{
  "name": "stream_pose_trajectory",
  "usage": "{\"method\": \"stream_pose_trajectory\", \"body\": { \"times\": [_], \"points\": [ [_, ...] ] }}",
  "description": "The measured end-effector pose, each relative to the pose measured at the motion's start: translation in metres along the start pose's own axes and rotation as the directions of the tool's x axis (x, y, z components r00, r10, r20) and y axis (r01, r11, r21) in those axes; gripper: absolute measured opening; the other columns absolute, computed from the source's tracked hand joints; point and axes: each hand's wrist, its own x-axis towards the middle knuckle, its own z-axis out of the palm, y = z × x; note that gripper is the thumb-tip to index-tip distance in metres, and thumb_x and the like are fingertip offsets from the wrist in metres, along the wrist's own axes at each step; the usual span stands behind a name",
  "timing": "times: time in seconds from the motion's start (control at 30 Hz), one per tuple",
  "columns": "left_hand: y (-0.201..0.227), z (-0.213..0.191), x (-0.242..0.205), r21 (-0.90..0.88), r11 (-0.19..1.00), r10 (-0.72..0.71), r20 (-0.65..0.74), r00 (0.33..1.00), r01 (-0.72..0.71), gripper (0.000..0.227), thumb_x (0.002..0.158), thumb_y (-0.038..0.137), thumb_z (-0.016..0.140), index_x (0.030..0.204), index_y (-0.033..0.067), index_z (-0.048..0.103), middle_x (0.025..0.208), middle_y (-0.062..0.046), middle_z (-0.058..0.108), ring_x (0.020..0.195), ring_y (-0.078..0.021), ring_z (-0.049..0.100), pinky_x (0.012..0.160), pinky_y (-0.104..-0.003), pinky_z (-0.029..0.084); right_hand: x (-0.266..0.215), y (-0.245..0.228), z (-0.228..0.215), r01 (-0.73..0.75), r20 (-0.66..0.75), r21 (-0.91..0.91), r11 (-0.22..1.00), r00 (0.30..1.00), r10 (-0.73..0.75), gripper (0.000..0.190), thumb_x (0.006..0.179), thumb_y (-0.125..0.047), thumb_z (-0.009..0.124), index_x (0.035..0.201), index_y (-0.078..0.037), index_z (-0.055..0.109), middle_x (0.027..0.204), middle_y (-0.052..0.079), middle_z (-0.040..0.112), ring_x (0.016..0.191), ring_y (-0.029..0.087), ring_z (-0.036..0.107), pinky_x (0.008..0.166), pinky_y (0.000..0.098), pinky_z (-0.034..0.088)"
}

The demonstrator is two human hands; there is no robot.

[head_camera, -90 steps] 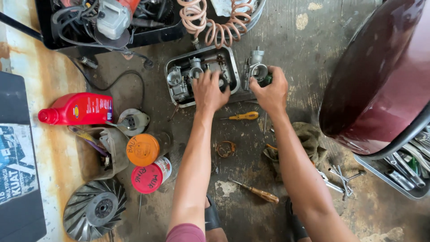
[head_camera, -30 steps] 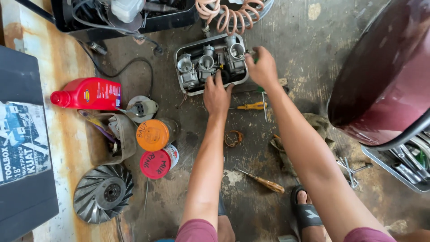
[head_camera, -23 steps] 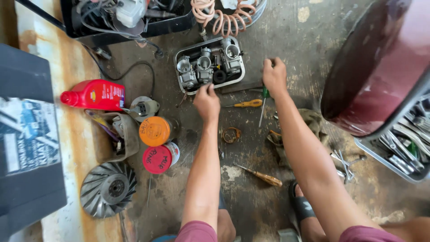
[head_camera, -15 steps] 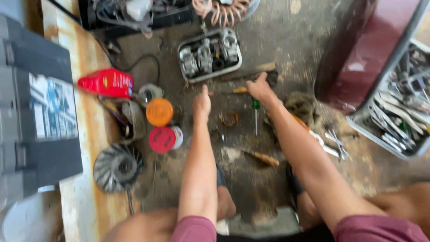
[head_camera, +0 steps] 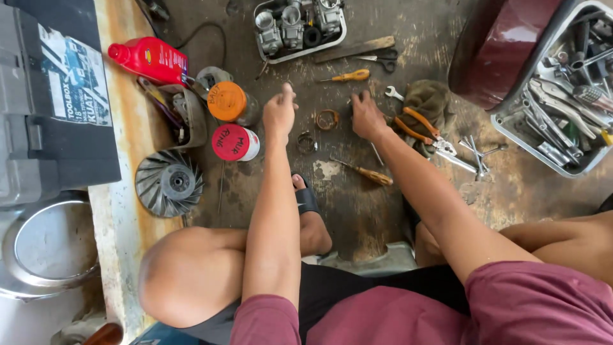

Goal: The person sits on the floor in a workshop and organizes tools, picking up a wrench and a screwdriver. They then use a cloth to wipe the wrench and the screwdriver, cleaning them before placing them back into a metal tray.

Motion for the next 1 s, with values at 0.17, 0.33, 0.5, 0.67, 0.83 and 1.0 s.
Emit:
{"method": "stream_pose_trajectory", "body": {
  "times": [0.17,0.33,0.5,0.67,0.83,1.0],
  "points": [
    [-0.069,0.013,0.001,0.368,0.926,0.062,0.074,0.995,-0.085,0.029,0.095,0.035,0.065,0.116,0.0175,0.075,0.11,-0.009,0.074,0.108,-0.0331,0.07,0.092,-0.048,0.057,-0.023,-0.022,-0.015,0.072,0.089,-0.099,0.992,0.994,-0.064,0.055,0.095,-0.013,0.068,0.142,0.002,0.043,0.135,0.03,0.04,0.112,0.054,0.059,0.089,0.0642,0.054],
    [-0.087,0.04,-0.022,0.711,0.674,0.044,0.233,0.972,-0.201,0.059,0.086,0.029,0.081,0.139,0.014,0.061,0.136,-0.02,0.055,0.126,-0.041,0.055,0.101,-0.053,0.053,-0.014,-0.014,0.004,0.069,-0.02,-0.108,0.992,0.997,-0.071,0.058,0.089,-0.026,0.072,0.138,-0.007,0.047,0.126,0.022,0.046,0.108,0.05,0.059,0.087,0.0641,0.052],
    [-0.129,0.066,-0.022,0.72,0.614,0.203,0.253,0.946,-0.324,0.029,0.098,0.012,0.066,0.126,0.002,0.064,0.133,-0.025,0.047,0.123,-0.0453,0.052,0.096,-0.054,0.053,-0.015,-0.016,0.001,0.049,-0.303,-0.081,0.996,0.95,-0.072,0.038,0.084,-0.023,0.072,0.115,-0.009,0.055,0.11,0.016,0.049,0.097,0.043,0.06,0.074,0.0541,0.056],
    [-0.135,0.067,-0.017,0.732,0.631,0.179,0.183,0.967,-0.255,0.02,0.099,0.008,0.06,0.112,-0.0025,0.07,0.131,-0.023,0.046,0.119,-0.0449,0.053,0.092,-0.051,0.058,-0.021,-0.019,-0.009,0.187,-0.358,-0.152,0.971,0.905,-0.23,0.028,0.079,-0.028,0.076,0.1,-0.014,0.065,0.107,0.01,0.052,0.098,0.035,0.057,0.075,0.0485,0.051],
    [-0.126,0.064,-0.021,0.751,0.62,0.109,0.205,0.973,-0.227,0.02,0.1,0.008,0.059,0.116,0.0003,0.069,0.133,-0.022,0.044,0.12,-0.0447,0.053,0.094,-0.052,0.054,-0.026,-0.038,0.018,0.342,-0.122,-0.288,0.895,0.913,-0.388,0.034,0.07,-0.034,0.081,0.1,-0.018,0.073,0.113,0.009,0.051,0.105,0.034,0.051,0.084,0.0482,0.048],
    [-0.126,0.063,-0.024,0.728,0.652,0.102,0.195,0.976,-0.213,0.022,0.103,0.008,0.056,0.117,0.0023,0.072,0.138,-0.024,0.044,0.123,-0.0456,0.052,0.098,-0.054,0.054,-0.031,-0.053,0.031,0.316,-0.091,-0.324,0.892,0.928,-0.361,0.012,0.082,-0.024,0.066,0.088,-0.014,0.07,0.113,0.013,0.045,0.101,0.036,0.047,0.082,0.0448,0.041]
  ]
}}
